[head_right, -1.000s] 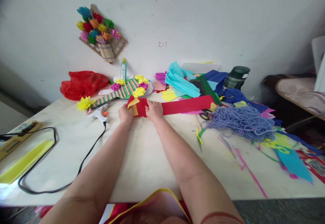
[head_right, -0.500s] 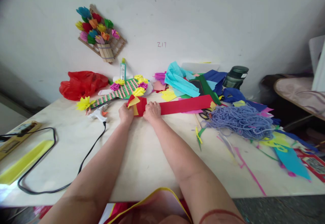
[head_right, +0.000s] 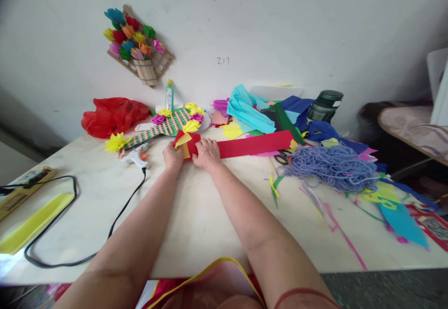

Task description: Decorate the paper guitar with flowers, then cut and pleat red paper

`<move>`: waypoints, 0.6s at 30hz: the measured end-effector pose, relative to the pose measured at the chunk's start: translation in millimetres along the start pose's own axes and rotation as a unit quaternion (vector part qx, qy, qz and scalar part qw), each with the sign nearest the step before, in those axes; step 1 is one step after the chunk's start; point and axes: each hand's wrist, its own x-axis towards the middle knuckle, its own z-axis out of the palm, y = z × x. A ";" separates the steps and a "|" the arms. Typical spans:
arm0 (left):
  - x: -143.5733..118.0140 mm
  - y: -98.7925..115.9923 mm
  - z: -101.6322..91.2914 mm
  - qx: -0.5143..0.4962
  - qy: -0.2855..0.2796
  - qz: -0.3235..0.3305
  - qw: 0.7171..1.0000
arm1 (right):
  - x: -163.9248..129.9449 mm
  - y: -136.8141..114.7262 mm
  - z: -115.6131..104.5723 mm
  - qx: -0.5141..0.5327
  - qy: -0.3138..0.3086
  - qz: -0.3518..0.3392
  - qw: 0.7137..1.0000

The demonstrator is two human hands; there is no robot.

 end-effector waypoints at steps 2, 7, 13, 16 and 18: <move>0.8 -1.1 0.8 -0.004 0.003 0.002 1.000 | 0.1 -1.2 1.0 -0.011 -0.003 0.013 1.000; 0.9 -1.5 0.6 -0.021 0.005 -0.003 1.000 | 1.9 3.3 5.6 -0.017 -0.025 0.054 0.998; 1.6 -2.6 1.3 -0.035 0.001 -0.009 0.999 | 0.6 0.8 0.4 -0.009 -0.011 0.036 0.999; 1.4 -1.6 1.0 -0.028 0.003 -0.003 1.000 | -0.2 -3.7 -1.9 -0.017 -0.013 0.036 0.999; 1.1 -0.7 0.8 -0.032 0.004 0.002 0.999 | -0.1 -5.0 -1.4 -0.026 -0.016 0.048 0.998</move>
